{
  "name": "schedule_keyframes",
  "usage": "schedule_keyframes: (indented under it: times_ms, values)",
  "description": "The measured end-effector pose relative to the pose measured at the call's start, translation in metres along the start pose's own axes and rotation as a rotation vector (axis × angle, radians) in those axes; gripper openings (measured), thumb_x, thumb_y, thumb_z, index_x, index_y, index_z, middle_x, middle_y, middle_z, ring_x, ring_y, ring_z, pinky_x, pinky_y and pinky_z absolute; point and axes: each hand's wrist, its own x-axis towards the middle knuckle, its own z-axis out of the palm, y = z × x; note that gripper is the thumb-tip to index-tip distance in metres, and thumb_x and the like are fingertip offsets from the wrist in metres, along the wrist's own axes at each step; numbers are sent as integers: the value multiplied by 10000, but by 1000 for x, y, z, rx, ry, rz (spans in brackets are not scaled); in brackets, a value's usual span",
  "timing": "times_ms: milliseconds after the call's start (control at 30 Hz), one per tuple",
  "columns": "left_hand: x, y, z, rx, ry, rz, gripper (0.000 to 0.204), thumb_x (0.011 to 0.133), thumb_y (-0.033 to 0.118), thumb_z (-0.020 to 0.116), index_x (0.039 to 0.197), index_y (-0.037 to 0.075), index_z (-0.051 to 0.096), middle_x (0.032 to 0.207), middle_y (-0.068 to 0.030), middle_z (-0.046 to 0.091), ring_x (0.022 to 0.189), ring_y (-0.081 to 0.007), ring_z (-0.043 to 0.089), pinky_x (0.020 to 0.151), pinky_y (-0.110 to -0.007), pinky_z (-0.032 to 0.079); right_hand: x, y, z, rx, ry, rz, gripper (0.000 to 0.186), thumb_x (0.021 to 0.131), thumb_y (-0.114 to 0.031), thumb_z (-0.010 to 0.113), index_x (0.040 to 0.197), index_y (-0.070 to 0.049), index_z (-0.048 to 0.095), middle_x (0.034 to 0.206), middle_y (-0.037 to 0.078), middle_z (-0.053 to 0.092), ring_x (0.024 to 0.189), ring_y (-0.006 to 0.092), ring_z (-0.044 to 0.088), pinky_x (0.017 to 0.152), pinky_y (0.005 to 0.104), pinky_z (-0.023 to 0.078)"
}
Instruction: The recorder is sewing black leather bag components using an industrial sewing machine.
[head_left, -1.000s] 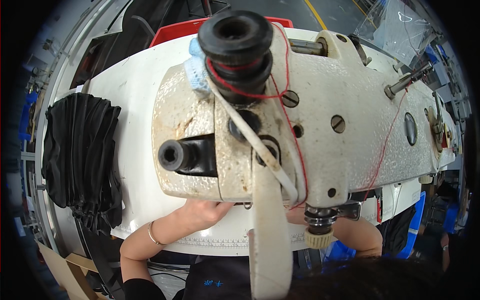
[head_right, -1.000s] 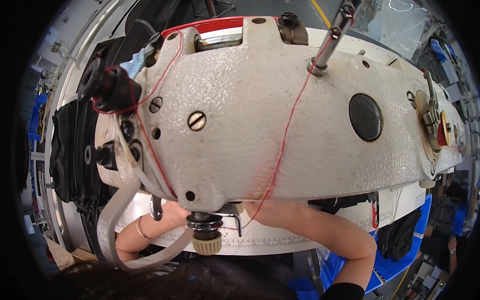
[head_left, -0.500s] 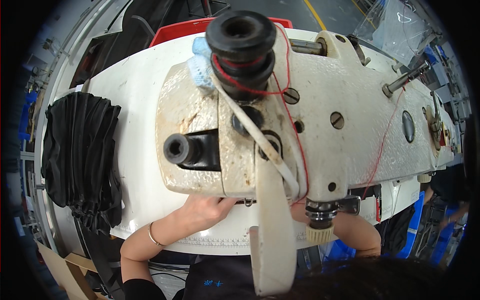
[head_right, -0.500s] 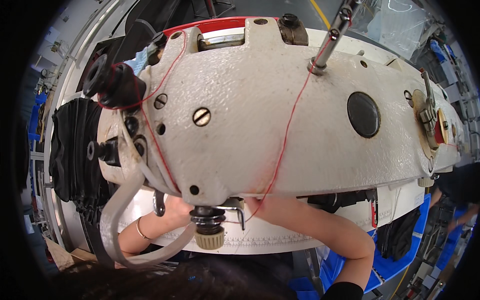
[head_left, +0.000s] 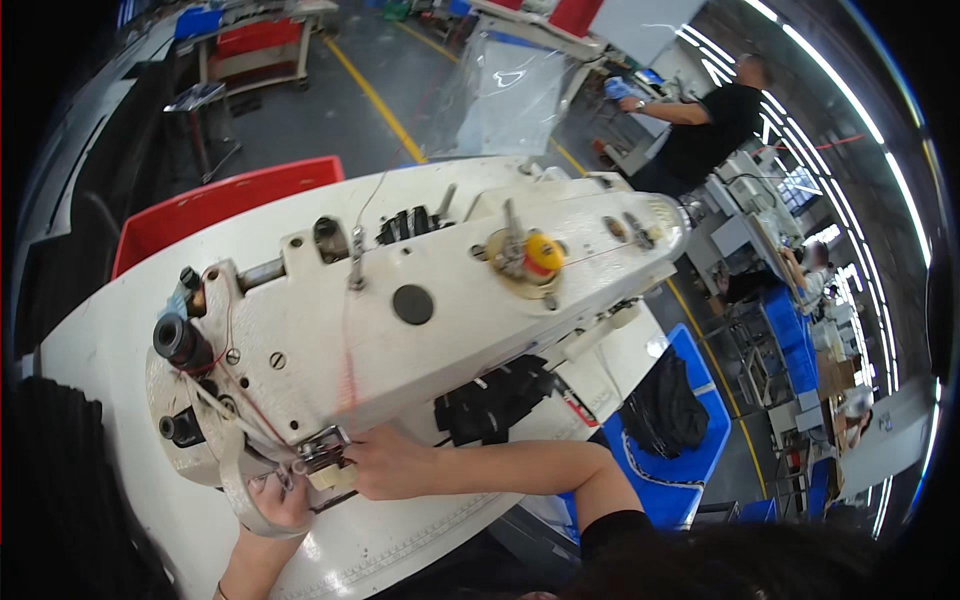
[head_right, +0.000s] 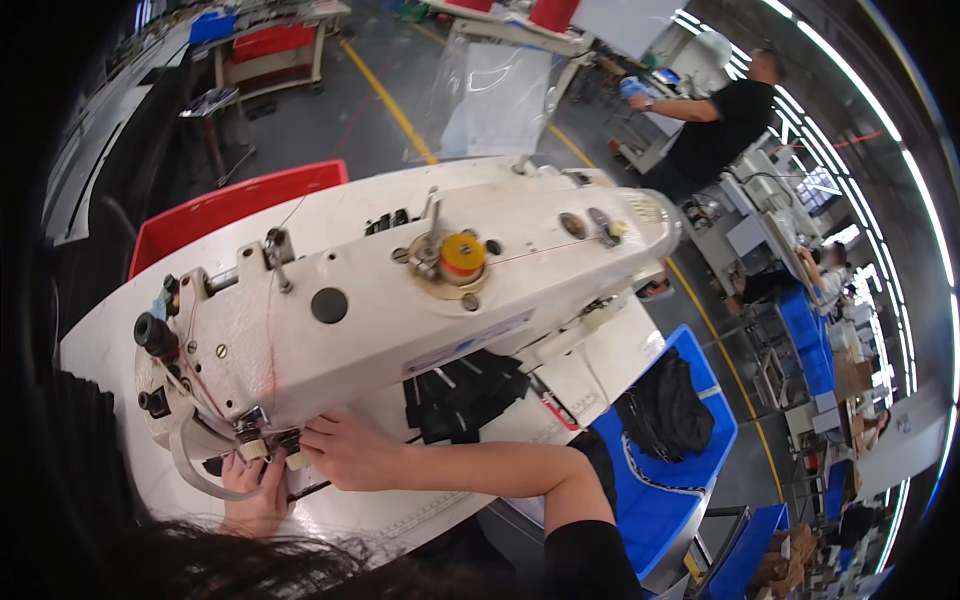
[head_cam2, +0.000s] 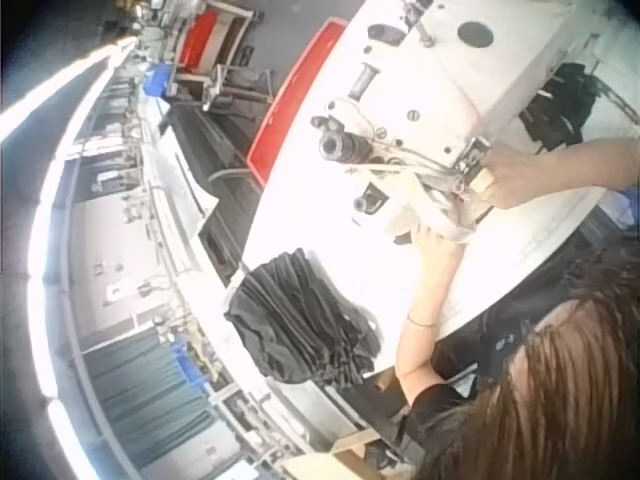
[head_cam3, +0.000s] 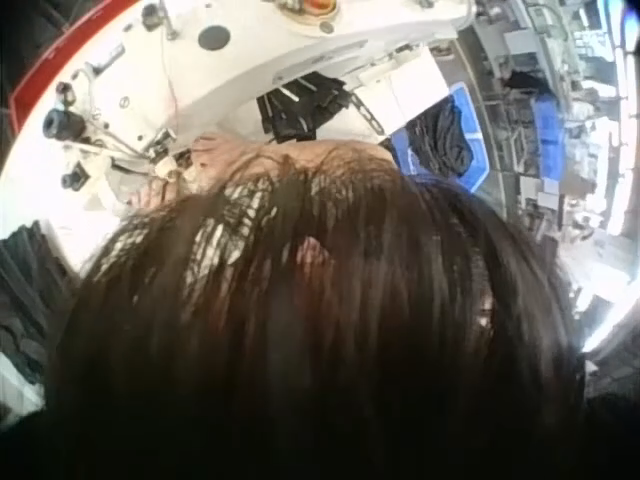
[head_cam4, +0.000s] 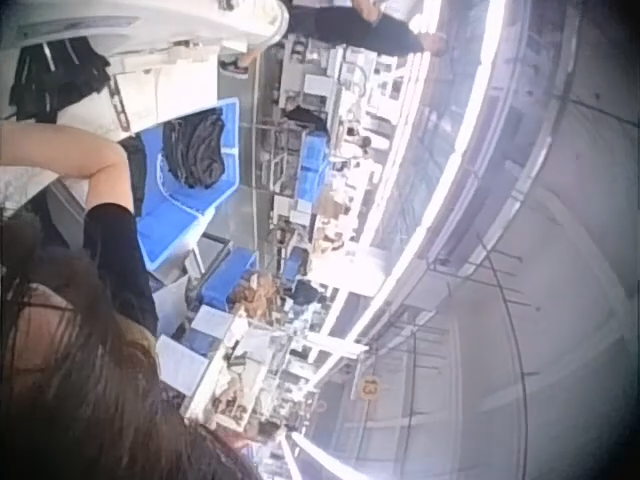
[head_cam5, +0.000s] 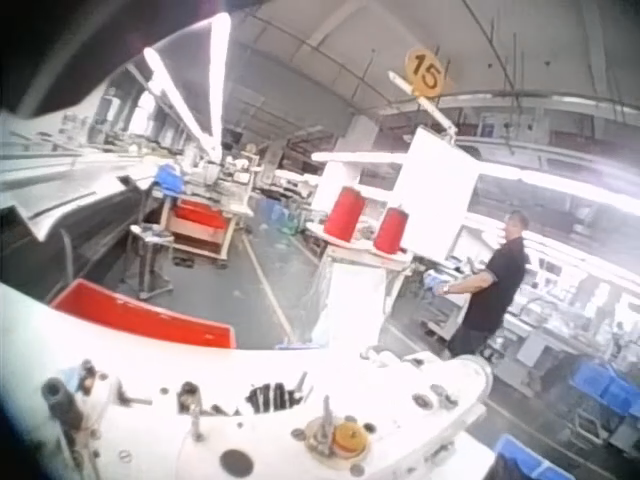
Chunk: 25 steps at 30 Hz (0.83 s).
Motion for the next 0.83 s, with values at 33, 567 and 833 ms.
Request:
schedule_keyframes:
  times_ms: [33,567,833]
  values:
    - [1,-3,3,71,-26,-74,276,689,68,618,954,-7,614,962,-177,578,811,-348,549,713,-474,429,-1,2,0,-1,-2,30,244,623,-146,550,775,44,566,885,126,556,903,273,525,829,378,443]
    - [21,-18,-1,-22,73,-21,120,710,60,599,820,14,607,936,-166,596,854,-355,558,806,-470,415,-8,-1,1,-36,42,-2,158,781,-113,591,750,31,531,850,141,547,747,275,571,559,370,487]
    - [32,-20,-45,-6,-323,-175,261,639,39,623,897,47,666,931,-157,627,944,-290,564,893,-446,400,-2,-9,1,1029,-66,806,281,894,-269,587,1083,-62,596,1006,98,630,640,230,605,548,325,510]
